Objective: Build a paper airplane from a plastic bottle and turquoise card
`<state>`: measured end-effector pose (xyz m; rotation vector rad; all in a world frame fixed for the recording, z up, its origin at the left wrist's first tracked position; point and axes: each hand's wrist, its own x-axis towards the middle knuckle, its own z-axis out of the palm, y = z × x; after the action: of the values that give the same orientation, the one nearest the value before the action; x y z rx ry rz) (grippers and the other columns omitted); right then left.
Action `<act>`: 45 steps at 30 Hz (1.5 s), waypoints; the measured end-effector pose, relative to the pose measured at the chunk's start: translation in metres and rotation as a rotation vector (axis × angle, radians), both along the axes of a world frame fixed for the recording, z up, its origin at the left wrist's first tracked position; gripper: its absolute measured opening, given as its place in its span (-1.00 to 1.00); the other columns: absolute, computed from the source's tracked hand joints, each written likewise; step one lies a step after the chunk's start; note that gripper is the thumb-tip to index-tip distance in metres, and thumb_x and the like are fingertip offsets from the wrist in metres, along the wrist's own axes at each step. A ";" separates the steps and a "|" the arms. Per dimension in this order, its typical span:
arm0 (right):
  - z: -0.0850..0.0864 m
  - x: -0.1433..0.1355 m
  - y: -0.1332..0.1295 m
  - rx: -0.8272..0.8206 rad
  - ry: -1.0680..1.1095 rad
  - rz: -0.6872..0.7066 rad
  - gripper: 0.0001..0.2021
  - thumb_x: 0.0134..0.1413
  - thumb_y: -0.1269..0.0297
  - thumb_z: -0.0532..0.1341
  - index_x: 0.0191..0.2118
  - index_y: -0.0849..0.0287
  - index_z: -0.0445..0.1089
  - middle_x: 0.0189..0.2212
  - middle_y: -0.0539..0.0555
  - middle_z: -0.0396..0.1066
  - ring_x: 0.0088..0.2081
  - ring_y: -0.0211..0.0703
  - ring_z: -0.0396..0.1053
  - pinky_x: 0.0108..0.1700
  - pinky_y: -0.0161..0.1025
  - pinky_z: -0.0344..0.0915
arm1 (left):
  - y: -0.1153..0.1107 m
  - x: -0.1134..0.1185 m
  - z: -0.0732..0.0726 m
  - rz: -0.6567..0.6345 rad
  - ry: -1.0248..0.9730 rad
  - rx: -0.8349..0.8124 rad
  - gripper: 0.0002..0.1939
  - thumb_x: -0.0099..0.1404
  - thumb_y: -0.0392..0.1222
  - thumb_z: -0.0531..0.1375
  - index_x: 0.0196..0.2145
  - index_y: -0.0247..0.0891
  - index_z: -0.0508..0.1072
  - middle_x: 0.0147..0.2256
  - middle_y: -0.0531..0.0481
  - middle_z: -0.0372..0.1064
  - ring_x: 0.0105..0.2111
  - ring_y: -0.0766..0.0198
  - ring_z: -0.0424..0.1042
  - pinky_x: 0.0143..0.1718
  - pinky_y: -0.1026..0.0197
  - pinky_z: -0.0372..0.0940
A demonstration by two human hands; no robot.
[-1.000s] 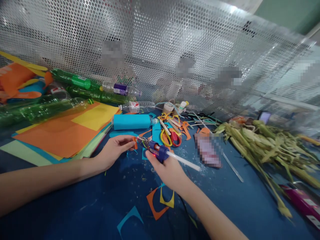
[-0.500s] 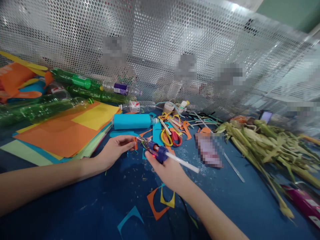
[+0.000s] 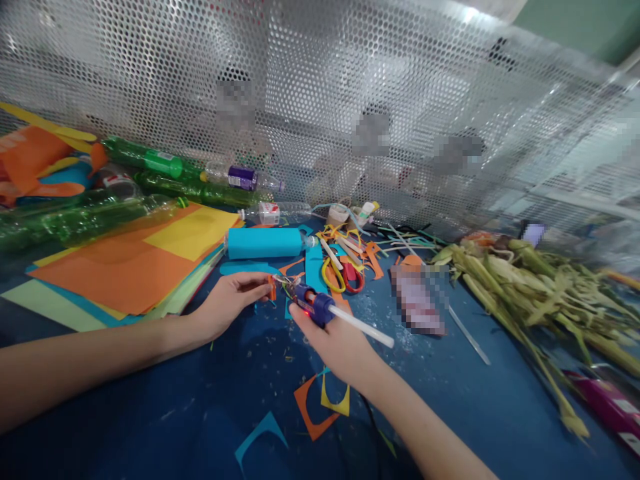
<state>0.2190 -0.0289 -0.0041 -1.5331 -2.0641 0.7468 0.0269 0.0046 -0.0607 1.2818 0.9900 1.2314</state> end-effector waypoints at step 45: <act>0.023 0.022 -0.002 -0.077 -0.217 0.104 -0.68 0.08 -0.01 0.04 -0.35 0.11 0.38 -0.60 0.02 0.40 -0.52 -0.13 0.39 -0.44 -0.25 0.30 | 0.001 0.000 0.000 0.088 -0.138 -0.081 -0.76 0.08 -0.15 0.24 -0.26 -0.27 0.50 -0.35 -0.04 0.48 -0.37 0.29 0.41 -0.25 0.23 0.31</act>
<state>0.2408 -0.0305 0.0193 -1.6214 -2.3133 0.7336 0.0266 0.0058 -0.0607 1.0850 0.9951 1.3152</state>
